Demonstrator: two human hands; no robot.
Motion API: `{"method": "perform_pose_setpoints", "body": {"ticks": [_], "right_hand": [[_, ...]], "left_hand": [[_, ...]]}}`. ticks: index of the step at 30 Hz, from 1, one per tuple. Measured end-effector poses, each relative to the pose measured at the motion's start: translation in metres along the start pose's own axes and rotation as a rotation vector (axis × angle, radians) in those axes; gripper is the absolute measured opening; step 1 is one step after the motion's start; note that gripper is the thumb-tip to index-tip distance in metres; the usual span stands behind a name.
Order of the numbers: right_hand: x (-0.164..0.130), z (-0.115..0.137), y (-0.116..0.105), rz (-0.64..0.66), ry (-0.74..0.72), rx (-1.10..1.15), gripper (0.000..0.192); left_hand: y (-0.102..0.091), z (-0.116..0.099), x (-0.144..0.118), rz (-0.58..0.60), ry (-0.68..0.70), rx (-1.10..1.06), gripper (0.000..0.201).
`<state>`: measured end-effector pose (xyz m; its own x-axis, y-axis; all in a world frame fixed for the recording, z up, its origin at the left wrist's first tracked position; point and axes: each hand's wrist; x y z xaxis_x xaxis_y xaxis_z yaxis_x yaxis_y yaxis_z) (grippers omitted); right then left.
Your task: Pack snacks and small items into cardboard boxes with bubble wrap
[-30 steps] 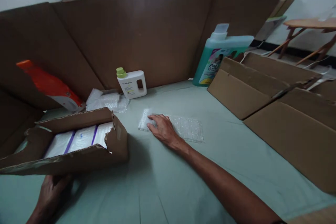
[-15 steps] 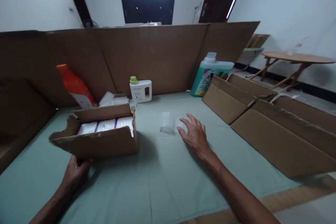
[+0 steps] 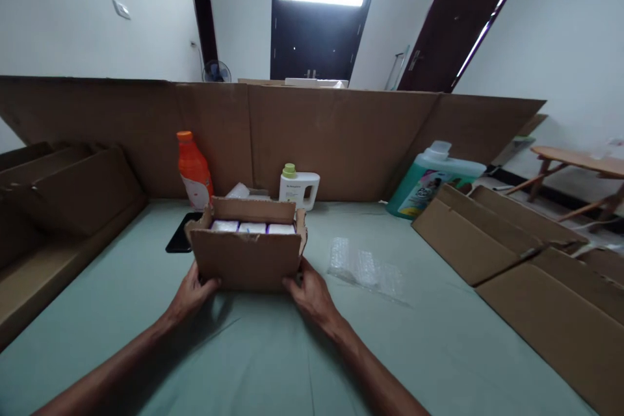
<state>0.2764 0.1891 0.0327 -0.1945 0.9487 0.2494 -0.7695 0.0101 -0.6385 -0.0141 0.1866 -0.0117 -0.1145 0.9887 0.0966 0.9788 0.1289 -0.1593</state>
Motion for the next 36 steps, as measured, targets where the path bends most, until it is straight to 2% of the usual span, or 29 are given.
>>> {"method": "perform_pose_setpoints", "body": {"ticks": [3, 6, 8, 10, 14, 16, 18, 21, 25, 29, 31, 33, 36], "right_hand": [[0.022, -0.006, 0.002, -0.051, 0.009, -0.026, 0.044], [0.022, -0.013, 0.005, -0.093, -0.011, -0.045, 0.052], [0.008, -0.02, 0.001, -0.124, -0.031, -0.066, 0.055], [-0.014, -0.029, -0.011, -0.168, -0.047, -0.089, 0.051], [-0.047, -0.061, -0.051, -0.252, -0.073, -0.408, 0.037], [-0.046, -0.077, -0.067, -0.25, -0.059, -0.548, 0.043], [-0.037, -0.089, -0.077, -0.222, -0.036, -0.58, 0.046], [-0.024, -0.091, -0.08, -0.158, -0.042, -0.616, 0.028], [-0.034, -0.065, -0.067, -0.068, -0.125, -0.609, 0.024], [-0.075, -0.01, -0.034, 0.022, -0.256, -0.536, 0.023], [-0.095, 0.021, -0.014, 0.054, -0.334, -0.456, 0.023], [-0.111, 0.045, 0.001, 0.099, -0.408, -0.365, 0.022], [-0.122, 0.057, 0.003, 0.181, -0.452, -0.248, 0.022]], "left_hand": [[0.014, -0.007, 0.029, -0.011, -0.011, -0.006, 0.069], [0.022, -0.006, 0.031, -0.009, -0.026, -0.004, 0.071], [0.019, -0.001, 0.016, -0.01, -0.043, -0.014, 0.076], [0.01, 0.007, -0.006, -0.023, -0.094, -0.013, 0.081], [-0.008, 0.019, -0.052, -0.009, -0.161, 0.072, 0.08], [-0.011, 0.02, -0.067, 0.006, -0.154, 0.116, 0.081], [-0.011, 0.019, -0.075, 0.006, -0.164, 0.151, 0.083], [-0.01, 0.018, -0.078, -0.003, -0.157, 0.204, 0.079], [-0.013, 0.017, -0.085, -0.016, -0.044, 0.319, 0.062], [-0.006, 0.003, -0.111, 0.055, 0.044, 0.356, 0.051], [0.004, -0.009, -0.126, 0.149, 0.101, 0.368, 0.054], [0.014, -0.02, -0.139, 0.242, 0.177, 0.401, 0.066], [0.027, -0.024, -0.151, 0.317, 0.27, 0.467, 0.087]]}}
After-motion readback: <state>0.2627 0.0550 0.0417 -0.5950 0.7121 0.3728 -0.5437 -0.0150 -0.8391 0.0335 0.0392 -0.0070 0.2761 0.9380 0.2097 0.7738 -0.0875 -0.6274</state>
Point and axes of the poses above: each hand's wrist, its own x-axis towards the middle knuckle, its own y-axis out of the palm, z = x × y, and after that the axes turned 6 degrees about -y, right-handed
